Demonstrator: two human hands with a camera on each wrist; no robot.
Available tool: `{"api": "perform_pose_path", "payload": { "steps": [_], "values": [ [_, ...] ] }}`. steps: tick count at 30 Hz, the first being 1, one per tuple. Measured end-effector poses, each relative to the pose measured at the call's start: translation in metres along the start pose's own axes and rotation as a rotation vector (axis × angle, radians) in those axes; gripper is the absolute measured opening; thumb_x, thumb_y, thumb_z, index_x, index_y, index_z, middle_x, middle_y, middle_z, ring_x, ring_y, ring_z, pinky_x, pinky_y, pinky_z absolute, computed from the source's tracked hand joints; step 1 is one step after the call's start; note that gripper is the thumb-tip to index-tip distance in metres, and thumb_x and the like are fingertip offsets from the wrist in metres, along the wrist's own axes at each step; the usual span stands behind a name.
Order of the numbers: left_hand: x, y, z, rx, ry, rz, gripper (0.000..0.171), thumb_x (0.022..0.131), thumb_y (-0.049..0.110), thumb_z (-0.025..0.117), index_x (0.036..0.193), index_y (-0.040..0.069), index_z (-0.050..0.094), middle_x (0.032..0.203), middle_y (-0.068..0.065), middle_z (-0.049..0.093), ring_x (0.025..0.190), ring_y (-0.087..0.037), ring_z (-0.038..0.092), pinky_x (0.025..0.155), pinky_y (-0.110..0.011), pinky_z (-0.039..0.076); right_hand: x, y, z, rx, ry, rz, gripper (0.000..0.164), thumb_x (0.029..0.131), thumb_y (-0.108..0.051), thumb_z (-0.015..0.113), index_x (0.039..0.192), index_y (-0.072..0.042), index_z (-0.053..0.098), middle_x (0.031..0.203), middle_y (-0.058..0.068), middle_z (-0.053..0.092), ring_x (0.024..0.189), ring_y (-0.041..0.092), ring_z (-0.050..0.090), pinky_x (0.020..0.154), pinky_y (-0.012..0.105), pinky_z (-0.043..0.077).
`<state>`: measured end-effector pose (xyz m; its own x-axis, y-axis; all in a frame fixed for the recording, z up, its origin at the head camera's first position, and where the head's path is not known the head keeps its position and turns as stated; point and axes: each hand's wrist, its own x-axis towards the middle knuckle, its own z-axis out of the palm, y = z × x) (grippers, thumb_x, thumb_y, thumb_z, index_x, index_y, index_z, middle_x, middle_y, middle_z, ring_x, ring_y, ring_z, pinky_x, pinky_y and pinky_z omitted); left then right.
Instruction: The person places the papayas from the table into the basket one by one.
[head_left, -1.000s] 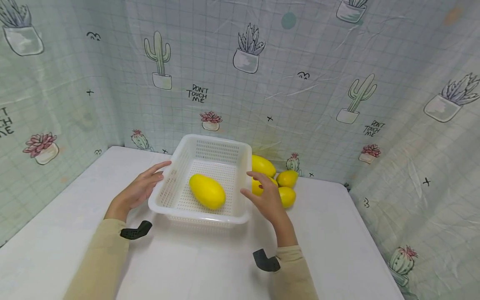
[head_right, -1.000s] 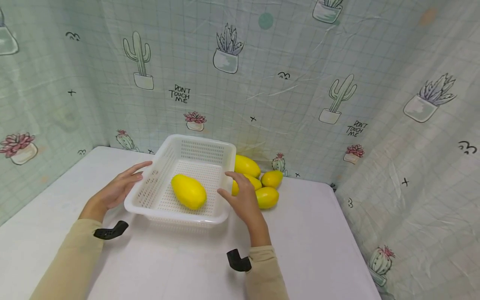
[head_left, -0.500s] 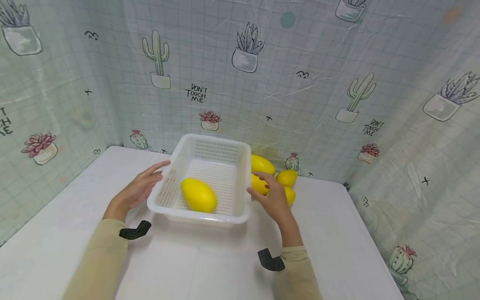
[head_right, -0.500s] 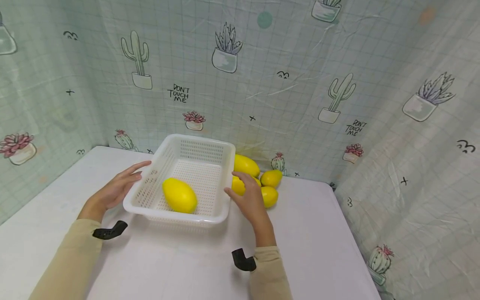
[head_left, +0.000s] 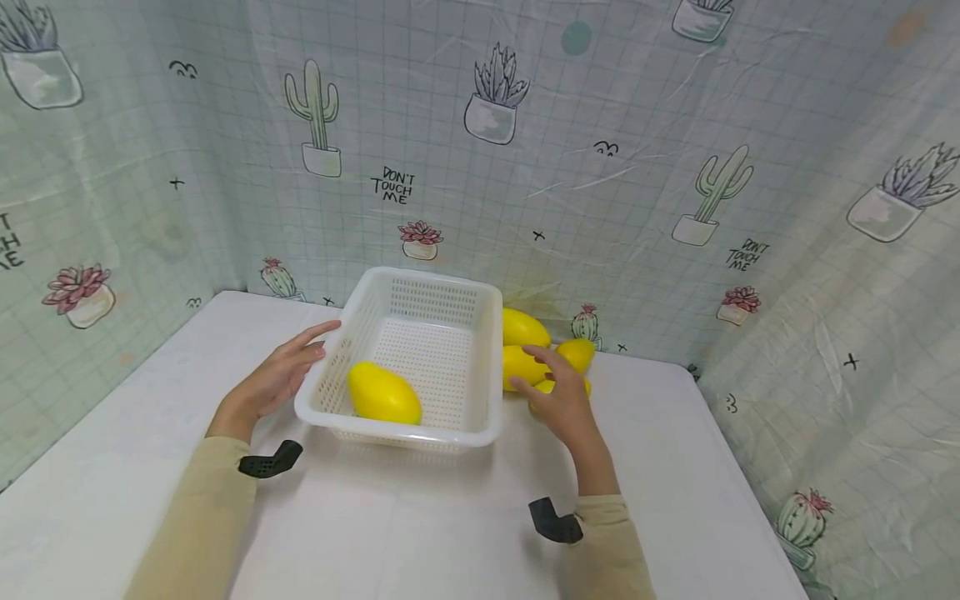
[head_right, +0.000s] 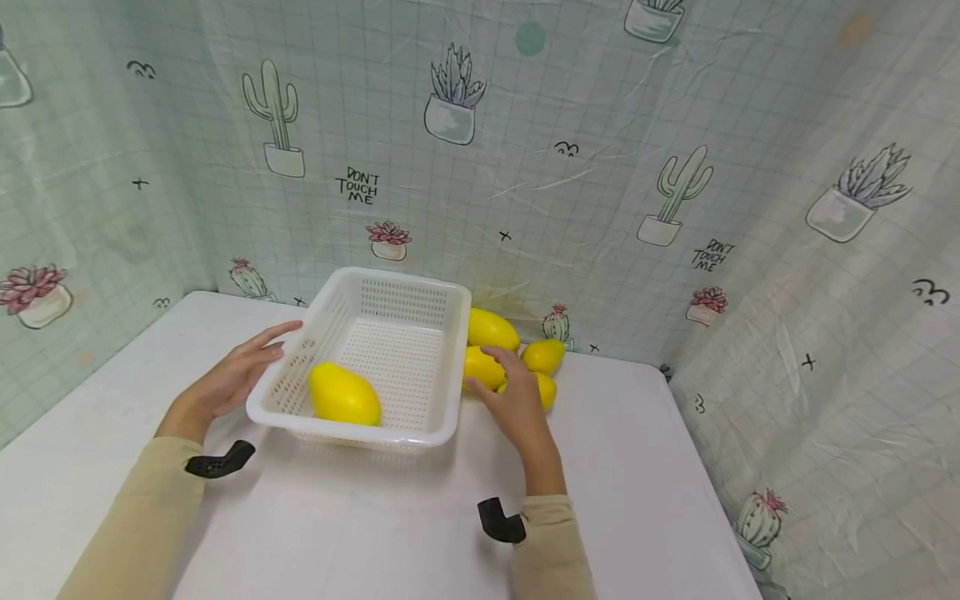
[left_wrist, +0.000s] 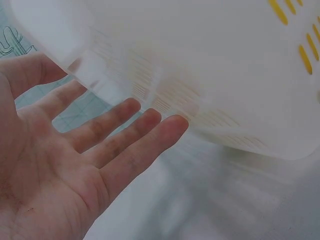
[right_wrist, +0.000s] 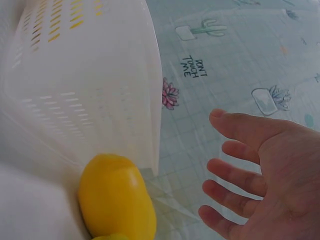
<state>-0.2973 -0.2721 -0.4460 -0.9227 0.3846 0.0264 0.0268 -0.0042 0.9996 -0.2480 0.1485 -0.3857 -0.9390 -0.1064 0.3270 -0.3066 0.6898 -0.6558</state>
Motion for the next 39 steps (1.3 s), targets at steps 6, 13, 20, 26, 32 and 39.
{"api": "perform_pose_path", "payload": {
  "steps": [6,13,20,26,32,39],
  "values": [
    [0.0,0.0,0.001,0.014,0.039,-0.037,0.05,0.097,0.03,0.04,0.143,0.037,0.022,0.151,-0.006,0.021,0.116,-0.007,0.048,0.09,-0.028,0.05,-0.001,0.007,-0.005,-0.004,0.017,0.006,0.05,0.081,-0.038,0.066,0.126,-0.02,0.051,0.131,0.0,0.051,0.117,0.023,0.048,0.097,0.043,0.044],
    [-0.002,0.001,0.002,0.004,0.043,-0.055,0.05,0.097,0.03,0.04,0.143,0.037,0.022,0.151,-0.005,0.021,0.117,-0.007,0.048,0.09,-0.027,0.049,-0.003,0.012,-0.009,0.008,0.036,0.009,0.05,0.081,-0.036,0.067,0.126,-0.021,0.052,0.131,0.0,0.051,0.118,0.022,0.049,0.097,0.041,0.045],
    [-0.002,0.001,0.003,0.003,0.045,-0.057,0.05,0.097,0.03,0.04,0.143,0.038,0.023,0.151,-0.004,0.021,0.116,-0.006,0.048,0.09,-0.027,0.049,-0.004,0.015,-0.011,0.011,0.057,0.005,0.05,0.081,-0.032,0.068,0.126,-0.017,0.052,0.13,0.001,0.052,0.118,0.025,0.049,0.096,0.042,0.045],
    [-0.002,0.002,0.003,-0.002,-0.006,-0.014,0.051,0.098,0.027,0.037,0.145,0.032,0.019,0.151,-0.009,0.019,0.117,-0.008,0.048,0.09,-0.026,0.049,-0.006,0.021,-0.014,0.018,0.055,0.052,0.053,0.08,-0.039,0.067,0.127,-0.02,0.05,0.13,-0.001,0.052,0.116,0.023,0.051,0.098,0.043,0.044],
    [-0.002,0.002,0.003,-0.008,0.003,-0.023,0.05,0.098,0.028,0.038,0.145,0.034,0.02,0.151,-0.008,0.02,0.117,-0.008,0.049,0.088,-0.025,0.05,-0.004,0.028,-0.017,0.023,0.056,0.086,0.051,0.081,-0.038,0.066,0.128,-0.027,0.049,0.13,-0.003,0.052,0.121,0.023,0.048,0.1,0.043,0.041],
    [0.0,0.001,0.002,-0.001,0.045,-0.047,0.05,0.097,0.03,0.04,0.143,0.037,0.023,0.151,-0.004,0.021,0.116,-0.005,0.049,0.089,-0.026,0.05,-0.002,0.032,-0.018,0.027,0.053,0.075,0.05,0.082,-0.033,0.066,0.128,-0.024,0.049,0.131,-0.003,0.051,0.122,0.022,0.047,0.1,0.043,0.041]
  ]
}}
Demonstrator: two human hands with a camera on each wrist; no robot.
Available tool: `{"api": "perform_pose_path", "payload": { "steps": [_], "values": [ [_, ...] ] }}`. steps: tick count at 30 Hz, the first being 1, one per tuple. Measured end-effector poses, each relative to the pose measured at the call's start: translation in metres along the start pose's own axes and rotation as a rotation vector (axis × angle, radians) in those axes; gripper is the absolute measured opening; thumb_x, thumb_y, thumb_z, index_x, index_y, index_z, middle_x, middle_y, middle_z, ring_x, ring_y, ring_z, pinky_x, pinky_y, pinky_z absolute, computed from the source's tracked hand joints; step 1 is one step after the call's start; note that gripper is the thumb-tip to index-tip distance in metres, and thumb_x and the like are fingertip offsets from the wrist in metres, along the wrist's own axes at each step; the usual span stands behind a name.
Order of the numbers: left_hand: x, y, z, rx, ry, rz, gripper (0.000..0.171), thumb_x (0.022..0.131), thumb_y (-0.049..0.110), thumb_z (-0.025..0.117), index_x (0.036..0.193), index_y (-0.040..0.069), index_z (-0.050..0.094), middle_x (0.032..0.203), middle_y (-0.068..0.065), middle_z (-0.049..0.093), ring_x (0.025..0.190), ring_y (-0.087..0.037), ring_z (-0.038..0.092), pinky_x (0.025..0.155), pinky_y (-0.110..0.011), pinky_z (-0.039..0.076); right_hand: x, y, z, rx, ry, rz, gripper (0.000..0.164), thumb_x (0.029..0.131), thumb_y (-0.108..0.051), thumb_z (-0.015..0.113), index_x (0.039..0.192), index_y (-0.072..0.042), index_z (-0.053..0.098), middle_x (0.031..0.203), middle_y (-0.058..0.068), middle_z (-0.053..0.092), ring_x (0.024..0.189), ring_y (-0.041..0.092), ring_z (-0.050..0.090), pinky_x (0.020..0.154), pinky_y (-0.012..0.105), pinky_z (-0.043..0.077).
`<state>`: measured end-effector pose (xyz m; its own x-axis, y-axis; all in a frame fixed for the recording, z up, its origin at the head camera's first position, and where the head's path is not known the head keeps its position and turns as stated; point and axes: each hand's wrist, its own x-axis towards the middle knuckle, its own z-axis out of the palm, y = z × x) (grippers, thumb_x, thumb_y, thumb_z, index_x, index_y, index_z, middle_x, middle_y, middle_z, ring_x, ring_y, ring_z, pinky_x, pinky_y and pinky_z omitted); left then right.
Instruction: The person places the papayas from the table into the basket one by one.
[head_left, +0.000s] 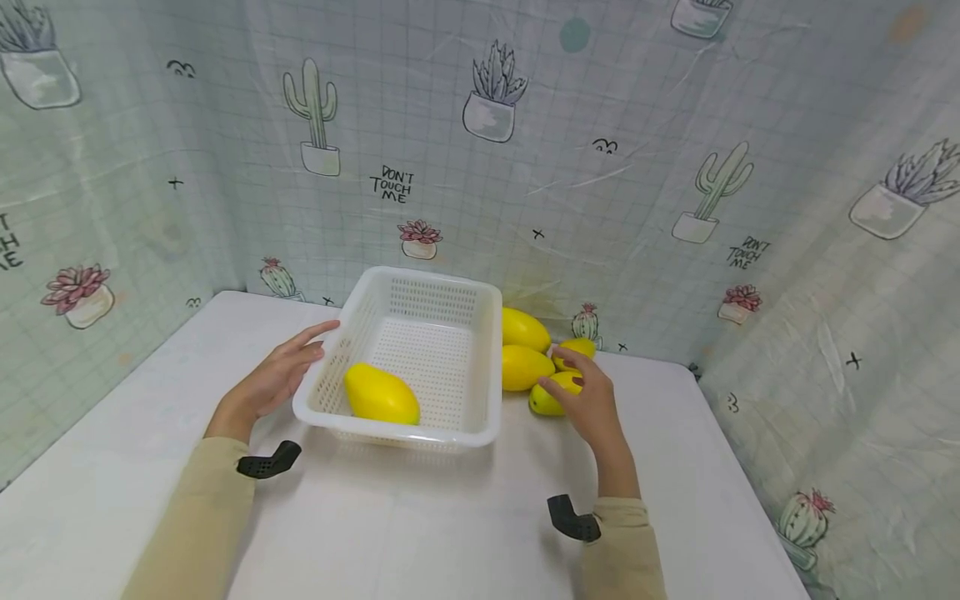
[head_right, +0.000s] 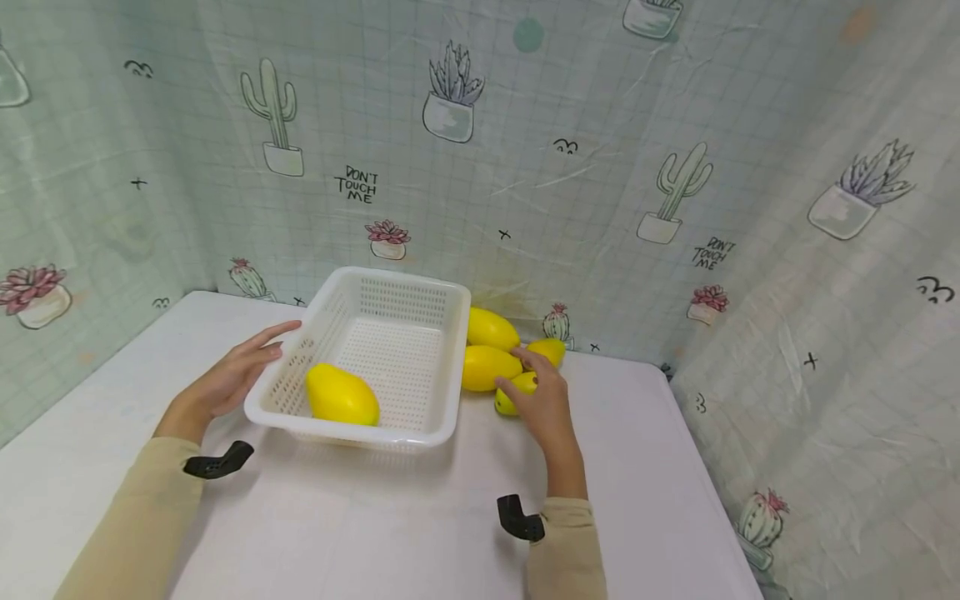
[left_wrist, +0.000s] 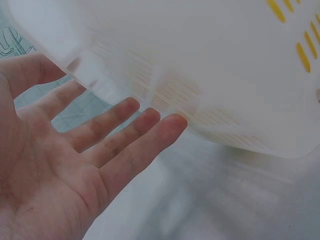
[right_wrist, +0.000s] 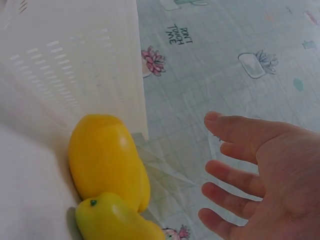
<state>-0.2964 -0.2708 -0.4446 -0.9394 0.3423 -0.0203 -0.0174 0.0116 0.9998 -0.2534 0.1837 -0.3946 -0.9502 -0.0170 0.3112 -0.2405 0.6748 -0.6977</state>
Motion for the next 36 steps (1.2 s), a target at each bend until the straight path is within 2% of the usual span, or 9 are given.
{"api": "perform_pose_path", "payload": {
  "steps": [6,16,30,36],
  "values": [
    [0.0,0.0,-0.001,-0.02,-0.011,0.018,0.05,0.098,0.028,0.04,0.144,0.035,0.022,0.152,-0.006,0.02,0.116,-0.004,0.05,0.089,-0.025,0.05,0.0,0.001,-0.003,0.013,0.003,-0.028,0.051,0.082,-0.035,0.066,0.128,-0.019,0.05,0.131,0.001,0.052,0.12,0.023,0.046,0.099,0.045,0.042],
    [0.0,0.002,0.001,-0.005,0.014,-0.021,0.049,0.097,0.031,0.041,0.142,0.038,0.024,0.151,-0.004,0.022,0.114,-0.002,0.051,0.089,-0.027,0.05,0.001,0.007,-0.001,0.008,-0.016,0.035,0.055,0.081,-0.041,0.066,0.128,-0.02,0.049,0.132,0.001,0.05,0.122,0.026,0.045,0.101,0.047,0.04],
    [0.001,0.001,0.0,-0.01,-0.003,-0.005,0.05,0.097,0.029,0.04,0.143,0.036,0.023,0.151,-0.004,0.021,0.115,-0.003,0.05,0.089,-0.026,0.05,0.002,0.016,-0.006,0.006,-0.032,0.082,0.054,0.082,-0.037,0.065,0.13,-0.019,0.047,0.134,0.001,0.049,0.124,0.024,0.043,0.103,0.047,0.038],
    [0.002,0.001,0.0,-0.02,-0.006,-0.002,0.051,0.097,0.029,0.04,0.144,0.035,0.022,0.151,-0.005,0.02,0.116,-0.003,0.05,0.088,-0.026,0.05,0.003,0.019,-0.005,-0.002,-0.034,0.075,0.054,0.083,-0.034,0.065,0.131,-0.018,0.047,0.134,0.002,0.049,0.123,0.025,0.043,0.102,0.047,0.038]
  ]
}}
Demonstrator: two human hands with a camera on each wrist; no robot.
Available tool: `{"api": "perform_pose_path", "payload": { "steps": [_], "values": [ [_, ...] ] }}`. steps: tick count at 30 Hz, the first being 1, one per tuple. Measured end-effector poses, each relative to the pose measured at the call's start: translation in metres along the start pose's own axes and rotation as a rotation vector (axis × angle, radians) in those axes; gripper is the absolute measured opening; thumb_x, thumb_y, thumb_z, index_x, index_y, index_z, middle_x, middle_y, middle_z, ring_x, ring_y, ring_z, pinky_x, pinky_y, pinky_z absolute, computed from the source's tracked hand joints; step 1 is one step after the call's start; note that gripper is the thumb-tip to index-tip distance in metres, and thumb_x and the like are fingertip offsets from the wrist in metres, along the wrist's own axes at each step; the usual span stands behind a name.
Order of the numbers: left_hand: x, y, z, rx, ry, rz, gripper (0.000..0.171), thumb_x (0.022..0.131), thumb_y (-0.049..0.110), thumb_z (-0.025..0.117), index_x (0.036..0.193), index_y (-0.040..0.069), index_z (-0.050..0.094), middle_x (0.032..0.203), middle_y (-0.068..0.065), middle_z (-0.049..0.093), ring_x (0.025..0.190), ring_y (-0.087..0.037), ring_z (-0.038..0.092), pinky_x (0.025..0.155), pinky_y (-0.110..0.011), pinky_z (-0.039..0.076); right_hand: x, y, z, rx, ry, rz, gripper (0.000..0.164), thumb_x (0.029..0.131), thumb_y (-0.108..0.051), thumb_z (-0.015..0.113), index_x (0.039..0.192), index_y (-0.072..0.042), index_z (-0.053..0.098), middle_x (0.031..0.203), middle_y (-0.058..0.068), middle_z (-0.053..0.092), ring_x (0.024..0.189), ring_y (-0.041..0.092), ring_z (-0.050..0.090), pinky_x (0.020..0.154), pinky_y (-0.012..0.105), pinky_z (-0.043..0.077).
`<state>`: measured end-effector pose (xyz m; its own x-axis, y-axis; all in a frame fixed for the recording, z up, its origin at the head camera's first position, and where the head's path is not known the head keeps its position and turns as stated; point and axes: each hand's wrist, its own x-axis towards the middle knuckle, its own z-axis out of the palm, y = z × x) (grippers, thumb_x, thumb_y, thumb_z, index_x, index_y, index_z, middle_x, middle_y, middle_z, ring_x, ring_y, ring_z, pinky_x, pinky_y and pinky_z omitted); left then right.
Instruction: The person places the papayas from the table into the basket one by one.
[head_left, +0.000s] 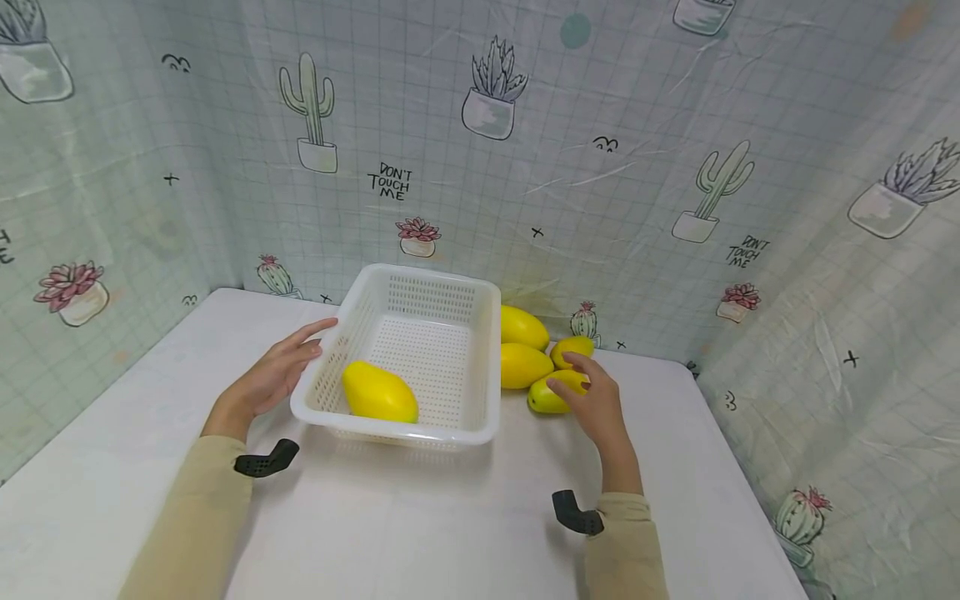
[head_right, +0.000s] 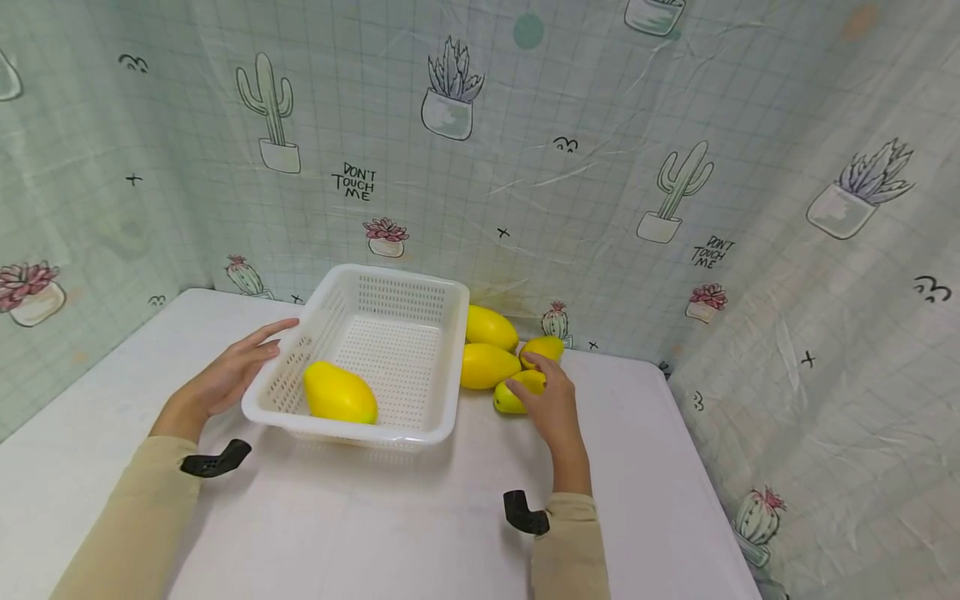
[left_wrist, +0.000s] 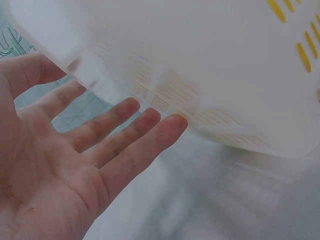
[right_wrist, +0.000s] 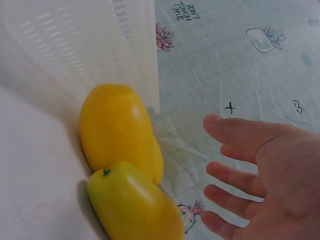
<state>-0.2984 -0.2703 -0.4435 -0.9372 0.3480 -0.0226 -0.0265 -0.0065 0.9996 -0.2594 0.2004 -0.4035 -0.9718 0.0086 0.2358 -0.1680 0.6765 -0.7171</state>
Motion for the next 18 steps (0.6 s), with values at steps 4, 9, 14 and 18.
{"api": "perform_pose_path", "payload": {
  "steps": [4,9,14,18],
  "values": [
    [0.0,0.0,0.0,0.001,0.001,0.001,0.051,0.097,0.03,0.041,0.144,0.035,0.022,0.151,-0.005,0.021,0.116,-0.003,0.05,0.088,-0.026,0.05,0.0,0.004,0.001,-0.007,0.002,0.008,0.053,0.083,-0.034,0.065,0.13,-0.018,0.047,0.133,0.002,0.049,0.123,0.025,0.043,0.102,0.047,0.038],
    [-0.001,-0.001,-0.001,0.015,-0.015,0.016,0.051,0.097,0.029,0.04,0.144,0.034,0.021,0.152,-0.006,0.02,0.116,-0.004,0.049,0.089,-0.026,0.05,0.002,0.012,0.003,-0.015,0.015,0.018,0.052,0.083,-0.033,0.066,0.13,-0.018,0.048,0.133,0.004,0.05,0.123,0.027,0.042,0.102,0.047,0.038],
    [-0.002,-0.001,-0.001,0.02,-0.028,0.029,0.051,0.098,0.029,0.039,0.145,0.033,0.02,0.152,-0.007,0.019,0.117,-0.004,0.048,0.089,-0.025,0.049,0.003,0.017,0.004,-0.016,0.024,0.033,0.052,0.083,-0.032,0.066,0.129,-0.018,0.048,0.133,0.004,0.05,0.123,0.028,0.042,0.102,0.047,0.038],
    [-0.002,-0.001,-0.001,0.018,-0.02,0.027,0.051,0.097,0.029,0.039,0.145,0.033,0.02,0.152,-0.007,0.019,0.116,-0.005,0.048,0.089,-0.025,0.05,0.005,0.02,0.005,-0.035,0.023,0.056,0.052,0.083,-0.032,0.066,0.129,-0.019,0.048,0.136,0.005,0.046,0.124,0.028,0.041,0.102,0.047,0.038]
  ]
}}
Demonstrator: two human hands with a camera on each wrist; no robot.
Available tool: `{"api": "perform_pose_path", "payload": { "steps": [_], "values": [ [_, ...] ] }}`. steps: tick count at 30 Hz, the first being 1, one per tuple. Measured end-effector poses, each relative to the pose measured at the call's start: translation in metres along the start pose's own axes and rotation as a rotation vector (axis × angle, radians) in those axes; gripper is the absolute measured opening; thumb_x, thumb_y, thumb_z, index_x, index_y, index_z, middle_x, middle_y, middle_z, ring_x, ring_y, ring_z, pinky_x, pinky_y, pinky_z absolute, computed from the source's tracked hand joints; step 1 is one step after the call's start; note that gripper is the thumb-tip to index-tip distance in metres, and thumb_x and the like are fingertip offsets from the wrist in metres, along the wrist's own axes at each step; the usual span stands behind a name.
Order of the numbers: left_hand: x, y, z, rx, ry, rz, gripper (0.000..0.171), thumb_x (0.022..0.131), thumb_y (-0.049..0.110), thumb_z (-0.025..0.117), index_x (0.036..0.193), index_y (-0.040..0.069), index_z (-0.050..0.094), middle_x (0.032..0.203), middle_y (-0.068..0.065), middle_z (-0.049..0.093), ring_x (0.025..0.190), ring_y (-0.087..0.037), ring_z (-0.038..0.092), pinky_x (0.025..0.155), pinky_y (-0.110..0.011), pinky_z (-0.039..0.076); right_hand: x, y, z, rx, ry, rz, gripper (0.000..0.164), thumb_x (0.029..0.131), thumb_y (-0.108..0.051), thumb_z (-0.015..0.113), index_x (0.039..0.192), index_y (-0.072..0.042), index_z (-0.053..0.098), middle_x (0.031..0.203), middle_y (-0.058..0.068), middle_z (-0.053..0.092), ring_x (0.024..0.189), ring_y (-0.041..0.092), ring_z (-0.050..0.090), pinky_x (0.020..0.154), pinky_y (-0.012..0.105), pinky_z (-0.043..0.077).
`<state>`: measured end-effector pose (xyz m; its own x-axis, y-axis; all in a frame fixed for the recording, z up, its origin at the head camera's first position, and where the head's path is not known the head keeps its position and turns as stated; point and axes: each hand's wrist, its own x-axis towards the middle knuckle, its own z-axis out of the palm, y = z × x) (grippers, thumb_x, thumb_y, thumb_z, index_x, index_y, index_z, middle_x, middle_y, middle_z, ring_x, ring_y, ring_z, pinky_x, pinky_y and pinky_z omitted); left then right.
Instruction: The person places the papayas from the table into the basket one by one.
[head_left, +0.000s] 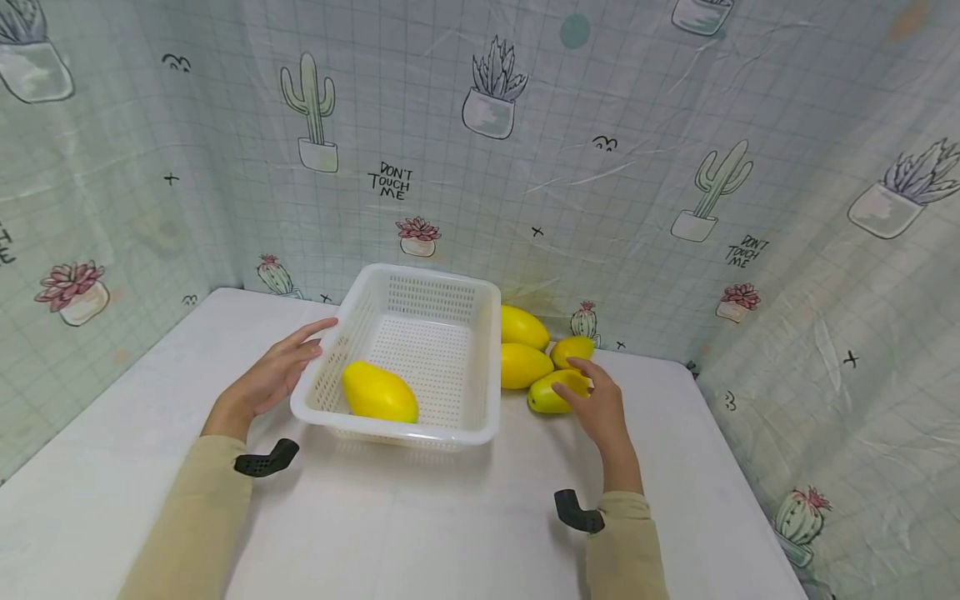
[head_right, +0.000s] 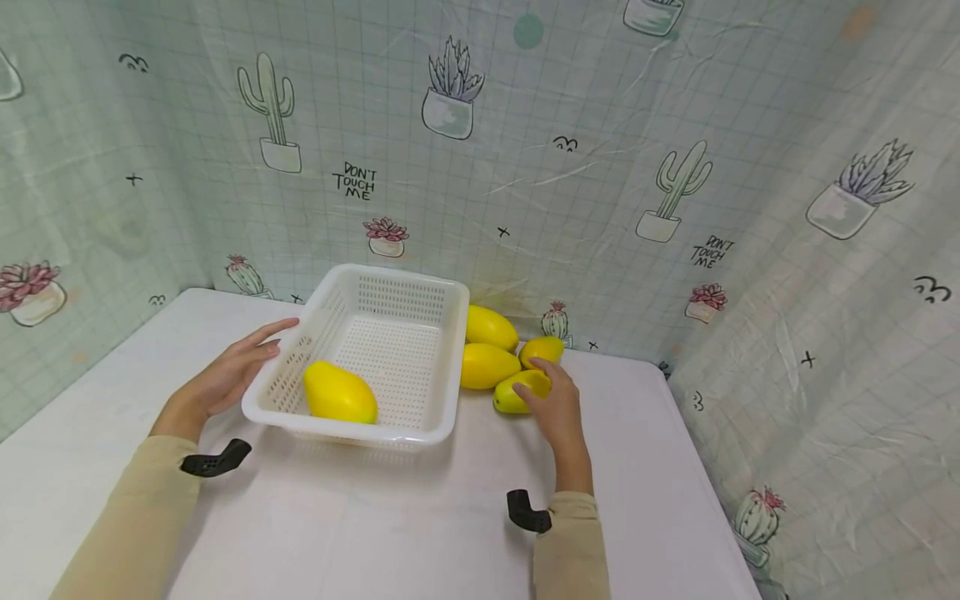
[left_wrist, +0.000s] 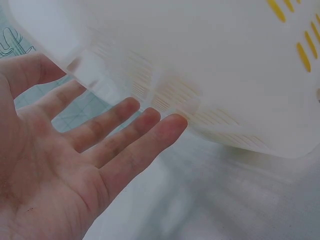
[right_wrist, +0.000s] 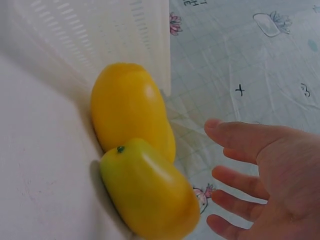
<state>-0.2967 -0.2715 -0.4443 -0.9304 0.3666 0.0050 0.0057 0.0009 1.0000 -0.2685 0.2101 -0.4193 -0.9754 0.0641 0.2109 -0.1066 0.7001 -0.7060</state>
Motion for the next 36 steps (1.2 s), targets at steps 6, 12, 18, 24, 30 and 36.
{"api": "perform_pose_path", "payload": {
  "steps": [6,12,18,24,30,36],
  "values": [
    [0.0,0.0,0.0,0.009,0.002,-0.006,0.051,0.097,0.03,0.039,0.145,0.034,0.02,0.152,-0.008,0.018,0.117,-0.005,0.047,0.089,-0.026,0.05,-0.001,0.001,0.0,-0.014,-0.014,0.029,0.052,0.083,-0.033,0.065,0.13,-0.019,0.048,0.141,0.007,0.041,0.128,0.028,0.037,0.103,0.047,0.037],
    [0.002,-0.002,0.0,0.009,0.025,-0.031,0.051,0.096,0.032,0.041,0.144,0.036,0.022,0.151,-0.006,0.02,0.116,-0.005,0.048,0.089,-0.028,0.05,-0.001,0.004,0.001,-0.048,-0.032,0.074,0.053,0.083,-0.037,0.064,0.132,-0.022,0.046,0.146,0.007,0.034,0.136,0.03,0.027,0.109,0.051,0.027],
    [0.002,-0.002,0.0,0.004,0.023,-0.03,0.052,0.097,0.032,0.041,0.144,0.036,0.021,0.152,-0.006,0.02,0.117,-0.005,0.047,0.09,-0.026,0.05,0.0,0.007,0.003,-0.057,-0.053,0.102,0.055,0.083,-0.037,0.064,0.133,-0.022,0.044,0.148,0.005,0.032,0.138,0.029,0.024,0.111,0.051,0.022],
    [0.001,-0.001,0.001,0.007,0.033,-0.039,0.051,0.096,0.032,0.042,0.143,0.037,0.022,0.151,-0.004,0.021,0.119,-0.008,0.046,0.091,-0.028,0.049,0.002,0.012,0.005,-0.064,-0.084,0.125,0.058,0.083,-0.038,0.064,0.134,-0.021,0.043,0.148,0.007,0.032,0.137,0.03,0.024,0.111,0.051,0.022],
    [0.001,-0.001,0.001,0.017,0.008,-0.012,0.052,0.097,0.032,0.041,0.144,0.036,0.021,0.152,-0.006,0.019,0.121,-0.009,0.044,0.091,-0.027,0.049,0.002,0.014,0.007,-0.059,-0.073,0.123,0.053,0.083,-0.036,0.064,0.131,-0.02,0.046,0.147,0.009,0.032,0.136,0.031,0.026,0.111,0.051,0.022],
    [0.0,0.001,0.001,0.022,0.002,-0.014,0.051,0.097,0.031,0.04,0.144,0.036,0.02,0.152,-0.006,0.018,0.124,-0.013,0.041,0.093,-0.028,0.048,0.003,0.015,0.007,-0.06,-0.037,0.105,0.05,0.083,-0.035,0.065,0.127,-0.017,0.05,0.14,0.011,0.037,0.132,0.031,0.031,0.11,0.051,0.024]
  ]
}}
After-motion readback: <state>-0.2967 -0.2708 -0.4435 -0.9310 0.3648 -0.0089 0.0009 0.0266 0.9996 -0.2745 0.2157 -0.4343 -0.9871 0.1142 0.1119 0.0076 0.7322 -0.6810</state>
